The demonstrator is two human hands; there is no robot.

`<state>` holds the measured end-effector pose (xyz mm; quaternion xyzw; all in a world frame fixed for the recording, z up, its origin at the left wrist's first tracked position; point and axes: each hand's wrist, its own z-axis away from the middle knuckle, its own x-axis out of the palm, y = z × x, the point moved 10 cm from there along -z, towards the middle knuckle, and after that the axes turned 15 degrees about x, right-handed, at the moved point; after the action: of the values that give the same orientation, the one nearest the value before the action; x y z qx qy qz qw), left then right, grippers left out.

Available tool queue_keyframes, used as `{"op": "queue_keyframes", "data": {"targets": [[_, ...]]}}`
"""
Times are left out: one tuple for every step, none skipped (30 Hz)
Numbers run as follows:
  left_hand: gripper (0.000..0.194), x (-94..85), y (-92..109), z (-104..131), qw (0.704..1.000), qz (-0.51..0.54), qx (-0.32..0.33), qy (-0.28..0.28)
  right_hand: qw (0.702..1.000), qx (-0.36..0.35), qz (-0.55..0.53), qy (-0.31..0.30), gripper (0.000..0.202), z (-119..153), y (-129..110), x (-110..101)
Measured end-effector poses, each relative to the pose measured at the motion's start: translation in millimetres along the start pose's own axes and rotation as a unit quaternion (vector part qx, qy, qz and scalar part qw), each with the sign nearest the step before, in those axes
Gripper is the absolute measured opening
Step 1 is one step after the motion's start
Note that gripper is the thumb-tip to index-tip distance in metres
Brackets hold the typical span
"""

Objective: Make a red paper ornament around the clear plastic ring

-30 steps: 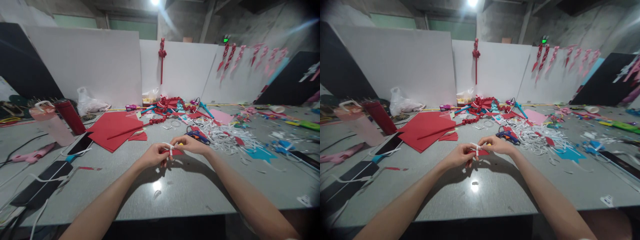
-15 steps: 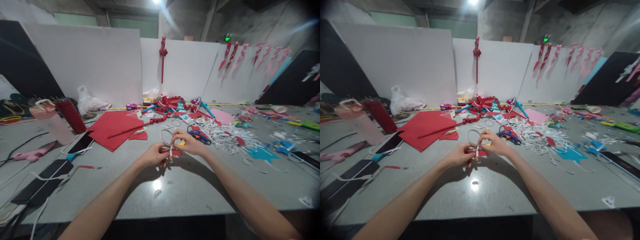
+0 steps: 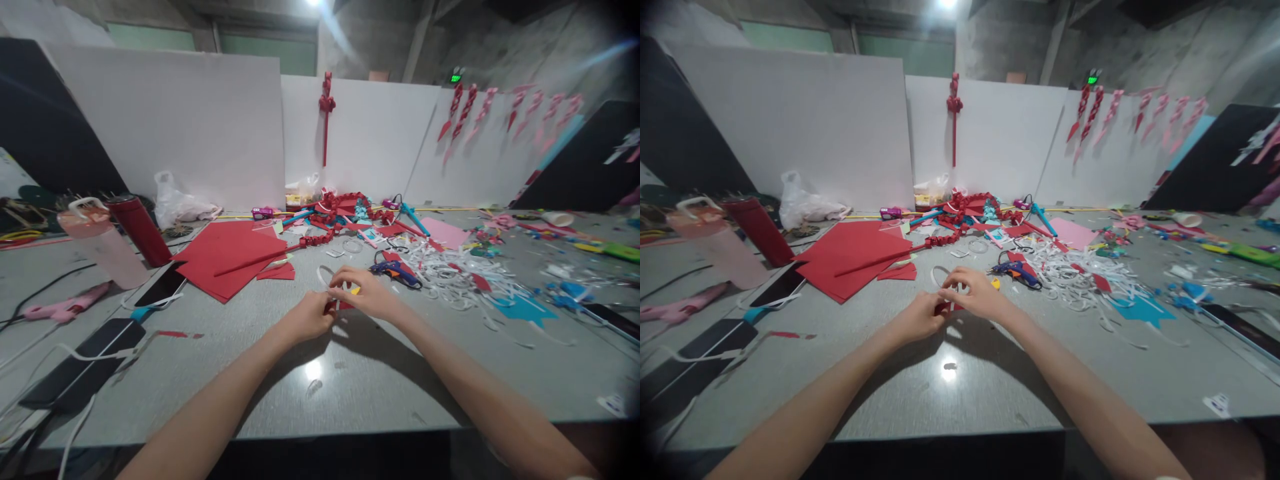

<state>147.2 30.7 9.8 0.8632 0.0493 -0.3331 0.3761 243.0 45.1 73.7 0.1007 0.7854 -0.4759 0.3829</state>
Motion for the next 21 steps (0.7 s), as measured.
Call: {"op": "queue_keyframes", "data": {"targets": [[0.016,0.8,-2,1,1.000,-0.005,-0.004,0.001,1.000,-0.002,0.002,0.012,0.024,0,-2,1],[0.016,1.1,-4,1,1.000,-0.006,-0.007,0.003,1.000,-0.006,0.000,0.021,0.025,0,-4,1],[0.016,0.7,-5,2,1.000,-0.005,-0.010,0.009,1.000,-0.007,-0.007,0.030,0.025,0,-5,1],[0.016,-0.4,-6,2,1.000,-0.002,-0.012,0.017,0.999,-0.007,-0.016,0.038,0.026,0,-5,0],[0.016,-1.9,-6,1,1.000,0.005,-0.014,0.026,0.998,-0.004,-0.028,0.048,0.027,0,-4,-3],[0.017,-3.2,-6,1,0.999,0.015,-0.017,0.034,0.997,0.002,-0.042,0.059,0.028,0,-3,-6],[0.019,-4.5,-7,0,0.999,0.027,-0.023,0.041,0.996,0.009,-0.058,0.068,0.029,1,-1,-10],[0.021,-5.7,-9,0,0.997,0.041,-0.033,0.048,0.994,0.016,-0.079,0.073,0.030,1,1,-13],[0.024,-7.5,-11,0,0.996,0.053,-0.045,0.057,0.992,0.022,-0.105,0.072,0.031,1,3,-15],[0.026,-10.0,-14,0,0.994,0.065,-0.057,0.070,0.988,0.029,-0.138,0.065,0.031,1,5,-16],[0.028,-13.0,-16,0,0.991,0.073,-0.068,0.085,0.983,0.035,-0.175,0.053,0.032,1,7,-16],[0.029,-16.5,-17,0,0.989,0.079,-0.075,0.101,0.975,0.042,-0.212,0.039,0.032,1,9,-15],[0.031,-20.8,-18,1,0.986,0.081,-0.079,0.120,0.967,0.049,-0.247,0.027,0.033,2,9,-15],[0.032,-25.3,-19,1,0.984,0.081,-0.082,0.139,0.960,0.057,-0.272,0.017,0.034,2,9,-15],[0.033,-29.7,-19,2,0.981,0.080,-0.083,0.157,0.956,0.064,-0.287,0.011,0.035,3,8,-15],[0.034,-33.9,-19,3,0.978,0.078,-0.087,0.175,0.953,0.066,-0.295,0.008,0.036,4,6,-16],[0.034,-37.8,-20,4,0.974,0.078,-0.092,0.192,0.952,0.067,-0.299,0.005,0.038,5,4,-17],[0.034,-40.9,-21,5,0.970,0.079,-0.097,0.206,0.951,0.067,-0.300,-0.001,0.039,5,2,-18],[0.034,-43.2,-21,6,0.968,0.082,-0.101,0.217,0.952,0.063,-0.299,-0.006,0.041,6,0,-19],[0.033,-44.9,-21,6,0.966,0.085,-0.102,0.224,0.954,0.058,-0.294,-0.008,0.043,7,-1,-19],[0.033,-46.4,-21,6,0.964,0.087,-0.101,0.230,0.957,0.051,-0.286,-0.007,0.046,7,-2,-20]]}}
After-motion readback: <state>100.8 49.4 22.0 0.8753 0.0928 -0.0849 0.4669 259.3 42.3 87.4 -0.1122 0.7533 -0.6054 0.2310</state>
